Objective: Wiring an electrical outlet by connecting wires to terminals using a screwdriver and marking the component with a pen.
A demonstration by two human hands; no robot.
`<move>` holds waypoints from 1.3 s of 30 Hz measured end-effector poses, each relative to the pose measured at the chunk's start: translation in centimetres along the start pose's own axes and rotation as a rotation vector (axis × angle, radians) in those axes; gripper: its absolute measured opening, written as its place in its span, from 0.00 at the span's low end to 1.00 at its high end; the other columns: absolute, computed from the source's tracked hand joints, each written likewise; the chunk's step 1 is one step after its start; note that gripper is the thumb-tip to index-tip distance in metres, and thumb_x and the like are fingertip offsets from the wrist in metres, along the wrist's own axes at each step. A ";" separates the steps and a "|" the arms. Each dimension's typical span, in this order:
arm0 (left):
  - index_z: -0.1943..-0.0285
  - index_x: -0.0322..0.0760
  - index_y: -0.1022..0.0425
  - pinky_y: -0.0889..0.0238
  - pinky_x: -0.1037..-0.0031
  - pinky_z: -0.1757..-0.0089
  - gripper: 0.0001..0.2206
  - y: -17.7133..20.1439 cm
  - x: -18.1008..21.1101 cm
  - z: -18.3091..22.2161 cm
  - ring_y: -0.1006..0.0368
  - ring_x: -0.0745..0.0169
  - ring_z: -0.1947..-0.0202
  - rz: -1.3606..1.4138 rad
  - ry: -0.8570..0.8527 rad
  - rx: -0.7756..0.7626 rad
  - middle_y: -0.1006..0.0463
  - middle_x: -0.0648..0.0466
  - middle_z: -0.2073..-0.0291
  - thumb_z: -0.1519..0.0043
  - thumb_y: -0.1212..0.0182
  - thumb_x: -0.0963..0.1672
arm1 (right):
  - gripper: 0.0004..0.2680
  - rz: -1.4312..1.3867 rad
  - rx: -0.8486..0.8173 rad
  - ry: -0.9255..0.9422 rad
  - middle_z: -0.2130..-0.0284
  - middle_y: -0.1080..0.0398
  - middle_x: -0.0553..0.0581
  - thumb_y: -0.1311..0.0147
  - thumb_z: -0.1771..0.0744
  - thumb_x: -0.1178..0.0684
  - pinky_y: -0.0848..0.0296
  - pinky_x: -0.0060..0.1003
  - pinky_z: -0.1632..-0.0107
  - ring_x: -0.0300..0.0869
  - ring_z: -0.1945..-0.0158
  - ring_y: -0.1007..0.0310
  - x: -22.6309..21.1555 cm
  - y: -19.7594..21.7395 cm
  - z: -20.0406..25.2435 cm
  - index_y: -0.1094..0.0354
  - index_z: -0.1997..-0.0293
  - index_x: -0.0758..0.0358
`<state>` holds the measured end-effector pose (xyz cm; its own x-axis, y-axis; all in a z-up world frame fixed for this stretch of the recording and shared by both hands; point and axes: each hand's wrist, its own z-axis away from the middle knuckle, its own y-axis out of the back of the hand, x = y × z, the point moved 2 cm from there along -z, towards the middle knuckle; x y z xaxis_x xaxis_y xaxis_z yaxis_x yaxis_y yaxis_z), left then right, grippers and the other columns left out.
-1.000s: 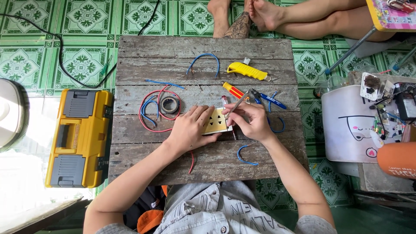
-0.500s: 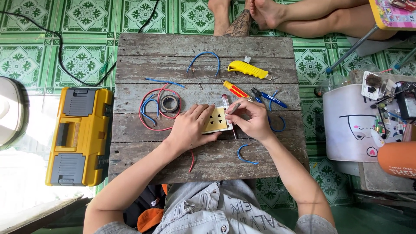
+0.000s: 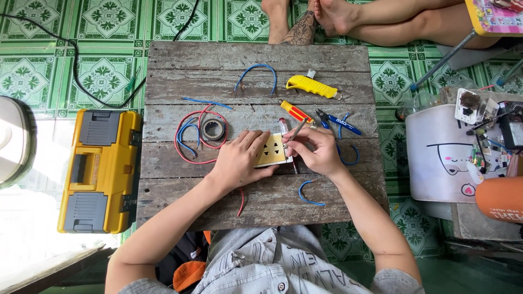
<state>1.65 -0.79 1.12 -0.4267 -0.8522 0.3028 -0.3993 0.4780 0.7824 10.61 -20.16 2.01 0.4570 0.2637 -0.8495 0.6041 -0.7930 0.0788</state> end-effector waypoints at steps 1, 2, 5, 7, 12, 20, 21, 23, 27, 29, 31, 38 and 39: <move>0.42 0.35 0.25 0.26 0.71 0.66 0.31 0.0 0.0 0.0 0.23 0.56 0.56 0.000 0.001 0.001 0.22 0.50 0.57 0.49 0.32 0.56 | 0.03 0.000 -0.001 0.000 0.70 0.24 0.65 0.44 0.34 0.69 0.21 0.34 0.74 0.44 0.76 0.20 0.2 0.1 0.0 0.26 0.58 0.78; 0.42 0.35 0.25 0.26 0.70 0.66 0.31 0.0 0.0 0.0 0.23 0.55 0.56 0.002 -0.001 0.004 0.22 0.50 0.57 0.49 0.31 0.56 | 0.03 -0.006 0.011 0.003 0.71 0.24 0.65 0.41 0.35 0.68 0.21 0.33 0.74 0.44 0.76 0.20 0.4 0.2 0.1 0.26 0.59 0.79; 0.42 0.35 0.25 0.25 0.70 0.66 0.31 0.0 -0.1 0.1 0.23 0.55 0.56 0.003 -0.004 0.006 0.22 0.50 0.57 0.49 0.31 0.56 | 0.05 -0.008 0.005 0.004 0.70 0.23 0.66 0.39 0.35 0.68 0.20 0.33 0.73 0.43 0.76 0.20 0.0 0.2 -0.1 0.26 0.58 0.79; 0.42 0.35 0.25 0.25 0.70 0.66 0.31 -0.1 -0.1 0.1 0.23 0.55 0.56 0.002 -0.004 0.003 0.22 0.50 0.57 0.49 0.31 0.56 | 0.06 -0.004 -0.013 0.000 0.68 0.23 0.66 0.40 0.35 0.67 0.20 0.34 0.73 0.43 0.75 0.20 -0.5 0.1 -0.3 0.26 0.56 0.80; 0.42 0.35 0.25 0.25 0.70 0.65 0.32 -0.3 -0.2 0.2 0.23 0.55 0.55 -0.003 -0.001 0.004 0.22 0.50 0.56 0.50 0.31 0.56 | 0.04 0.030 0.005 0.057 0.72 0.24 0.65 0.35 0.37 0.67 0.21 0.32 0.76 0.42 0.78 0.21 -0.2 0.2 -0.4 0.24 0.62 0.78; 0.41 0.35 0.25 0.26 0.71 0.64 0.31 -0.1 -0.1 0.1 0.23 0.57 0.55 -0.014 0.009 -0.008 0.22 0.51 0.56 0.49 0.32 0.57 | 0.04 0.017 -0.015 0.063 0.72 0.24 0.65 0.40 0.35 0.68 0.21 0.34 0.75 0.43 0.78 0.21 -0.8 0.3 -0.7 0.26 0.59 0.79; 0.41 0.35 0.25 0.26 0.71 0.64 0.31 -0.1 -0.1 0.1 0.23 0.56 0.55 -0.011 0.008 -0.009 0.22 0.51 0.56 0.48 0.32 0.56 | 0.04 0.016 -0.026 0.076 0.71 0.24 0.66 0.37 0.36 0.69 0.20 0.35 0.75 0.44 0.77 0.21 -1.1 0.5 -0.8 0.26 0.61 0.78; 0.41 0.35 0.25 0.26 0.72 0.64 0.31 -0.1 -0.2 0.1 0.23 0.56 0.55 -0.013 0.006 -0.020 0.22 0.51 0.56 0.48 0.32 0.57 | 0.06 -0.003 -0.029 0.058 0.69 0.24 0.68 0.38 0.36 0.68 0.20 0.36 0.74 0.45 0.76 0.20 -0.7 0.5 -0.6 0.27 0.57 0.81; 0.41 0.34 0.25 0.26 0.72 0.65 0.31 0.2 0.0 0.0 0.23 0.57 0.55 -0.027 0.007 -0.024 0.22 0.51 0.56 0.46 0.33 0.57 | 0.04 -0.003 -0.030 0.030 0.69 0.25 0.69 0.45 0.33 0.68 0.20 0.37 0.73 0.48 0.75 0.20 -0.6 0.3 -0.4 0.28 0.57 0.82; 0.41 0.35 0.25 0.26 0.72 0.65 0.31 0.2 0.0 0.2 0.23 0.57 0.55 -0.029 0.012 -0.030 0.22 0.51 0.56 0.46 0.33 0.57 | 0.04 0.003 -0.027 0.027 0.70 0.25 0.69 0.42 0.33 0.68 0.20 0.37 0.74 0.47 0.76 0.20 -0.6 0.4 -0.6 0.27 0.58 0.82; 0.41 0.35 0.25 0.26 0.73 0.65 0.31 0.1 -0.1 0.2 0.23 0.58 0.55 -0.035 0.008 -0.032 0.22 0.52 0.56 0.46 0.33 0.57 | 0.03 0.014 -0.022 0.033 0.71 0.25 0.68 0.40 0.34 0.68 0.21 0.36 0.74 0.46 0.77 0.21 -0.7 0.4 -0.6 0.27 0.59 0.82; 0.40 0.34 0.26 0.26 0.72 0.65 0.31 0.2 -0.1 0.2 0.23 0.57 0.55 -0.024 -0.001 -0.031 0.22 0.51 0.56 0.47 0.32 0.57 | 0.03 0.032 -0.016 0.068 0.70 0.24 0.68 0.41 0.34 0.69 0.21 0.36 0.74 0.47 0.76 0.21 -0.8 0.2 -0.7 0.27 0.59 0.81; 0.40 0.34 0.26 0.26 0.72 0.65 0.31 0.2 -0.1 0.2 0.23 0.57 0.55 -0.024 -0.002 -0.030 0.22 0.51 0.56 0.47 0.32 0.57 | 0.03 0.042 -0.015 0.081 0.71 0.25 0.67 0.39 0.35 0.69 0.21 0.35 0.74 0.46 0.77 0.21 -0.8 0.3 -0.9 0.27 0.61 0.81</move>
<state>1.50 -0.56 1.10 -0.4190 -0.8630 0.2824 -0.3849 0.4505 0.8055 10.99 -20.11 3.14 0.5330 0.2746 -0.8003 0.5927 -0.7962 0.1216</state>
